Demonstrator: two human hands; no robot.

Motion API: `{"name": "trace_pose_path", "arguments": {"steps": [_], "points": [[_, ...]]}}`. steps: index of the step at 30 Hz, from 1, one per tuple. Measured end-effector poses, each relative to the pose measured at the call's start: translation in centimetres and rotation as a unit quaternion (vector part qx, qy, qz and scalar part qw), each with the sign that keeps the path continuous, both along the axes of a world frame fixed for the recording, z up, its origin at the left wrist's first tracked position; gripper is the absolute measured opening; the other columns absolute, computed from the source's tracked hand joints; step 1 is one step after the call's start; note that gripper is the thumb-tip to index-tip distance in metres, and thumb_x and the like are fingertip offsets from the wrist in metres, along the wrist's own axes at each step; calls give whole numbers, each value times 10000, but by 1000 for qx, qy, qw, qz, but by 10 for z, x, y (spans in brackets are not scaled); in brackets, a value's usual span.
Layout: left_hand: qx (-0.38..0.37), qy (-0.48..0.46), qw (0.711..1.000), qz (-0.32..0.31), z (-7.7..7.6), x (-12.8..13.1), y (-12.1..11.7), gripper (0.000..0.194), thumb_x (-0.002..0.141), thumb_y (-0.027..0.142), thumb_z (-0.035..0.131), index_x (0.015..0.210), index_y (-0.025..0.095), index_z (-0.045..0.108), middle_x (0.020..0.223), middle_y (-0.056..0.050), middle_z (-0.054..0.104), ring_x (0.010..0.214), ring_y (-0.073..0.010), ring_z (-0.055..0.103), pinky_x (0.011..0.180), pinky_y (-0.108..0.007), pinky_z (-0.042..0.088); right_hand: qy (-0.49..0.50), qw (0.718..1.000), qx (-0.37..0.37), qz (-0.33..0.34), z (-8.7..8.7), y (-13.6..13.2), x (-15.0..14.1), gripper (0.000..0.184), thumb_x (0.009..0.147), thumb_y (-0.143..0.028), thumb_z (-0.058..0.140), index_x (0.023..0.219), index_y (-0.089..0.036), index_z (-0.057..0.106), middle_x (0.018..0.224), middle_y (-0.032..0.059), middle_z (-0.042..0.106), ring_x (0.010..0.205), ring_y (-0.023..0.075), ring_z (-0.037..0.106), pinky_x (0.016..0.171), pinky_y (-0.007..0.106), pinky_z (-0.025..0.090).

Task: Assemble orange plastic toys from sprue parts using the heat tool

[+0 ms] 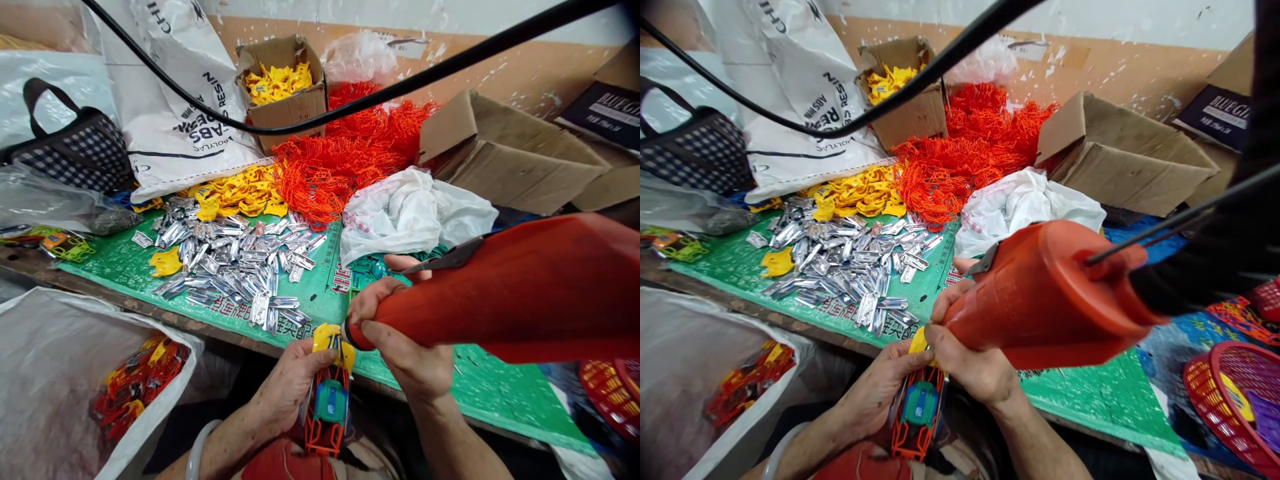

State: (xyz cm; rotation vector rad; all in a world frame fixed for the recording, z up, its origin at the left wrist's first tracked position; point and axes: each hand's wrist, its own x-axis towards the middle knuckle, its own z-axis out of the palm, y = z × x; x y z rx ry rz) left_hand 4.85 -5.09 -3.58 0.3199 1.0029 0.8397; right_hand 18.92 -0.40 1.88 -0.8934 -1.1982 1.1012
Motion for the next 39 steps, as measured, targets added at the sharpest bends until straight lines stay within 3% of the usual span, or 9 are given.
{"name": "trace_pose_path", "arguments": {"steps": [8, 13, 18, 23, 28, 35, 39], "points": [[18, 15, 1000, -7, -4, -4, -1, 270, 658, 348, 841, 713, 111, 723, 594, -1, 633, 500, -87, 486, 497, -204, 378, 25, 999, 28, 27, -5, 2, -2, 601, 707, -185, 719, 1248, -305, 484, 743, -42, 597, 650, 178, 597, 693, 400, 534], [26, 5, 1000, -15, 0, -5, 1, 298, 662, 360, 845, 779, 104, 749, 657, -28, 681, 562, -109, 545, 552, -212, 428, 60, 996, 37, 50, 5, 1, 1, 641, 734, -180, 713, 1287, -356, 441, 757, -58, 605, 651, 164, 577, 723, 392, 515], [11, 34, 999, -26, 4, -11, 5, 305, 665, 369, 842, 803, 112, 755, 662, -37, 701, 552, -114, 563, 555, -217, 450, 89, 995, 35, -7, 13, 6, 16, 658, 718, -165, 736, 1295, -349, 477, 730, -66, 627, 642, 156, 578, 691, 361, 519], [21, 33, 998, -44, 3, -14, 7, 307, 719, 386, 802, 877, 127, 754, 712, -29, 711, 586, -113, 570, 582, -218, 466, 48, 998, -6, -33, -4, 9, 28, 568, 698, -169, 747, 1209, -294, 534, 705, -64, 632, 612, 158, 586, 611, 348, 509], [37, 49, 997, -48, 5, -12, 8, 296, 719, 394, 804, 838, 132, 733, 708, -11, 681, 598, -102, 543, 574, -205, 449, 22, 998, 0, -52, -17, 10, 32, 349, 713, -189, 739, 1028, -248, 600, 702, -47, 625, 624, 164, 608, 635, 363, 513], [36, 63, 996, -50, 8, -12, 6, 336, 715, 431, 798, 822, 128, 700, 686, -3, 656, 567, -97, 517, 547, -204, 429, 1, 998, -1, -67, -23, 12, 32, 476, 708, -183, 736, 1145, -267, 566, 712, -57, 639, 609, 162, 602, 655, 381, 518], [41, 58, 996, -48, 8, -12, 5, 310, 733, 406, 792, 838, 128, 704, 702, -6, 666, 596, -101, 535, 571, -202, 440, -14, 997, 10, -71, -26, 13, 33, 389, 702, -187, 734, 1065, -245, 607, 689, -47, 624, 609, 166, 608, 644, 384, 526]]}}
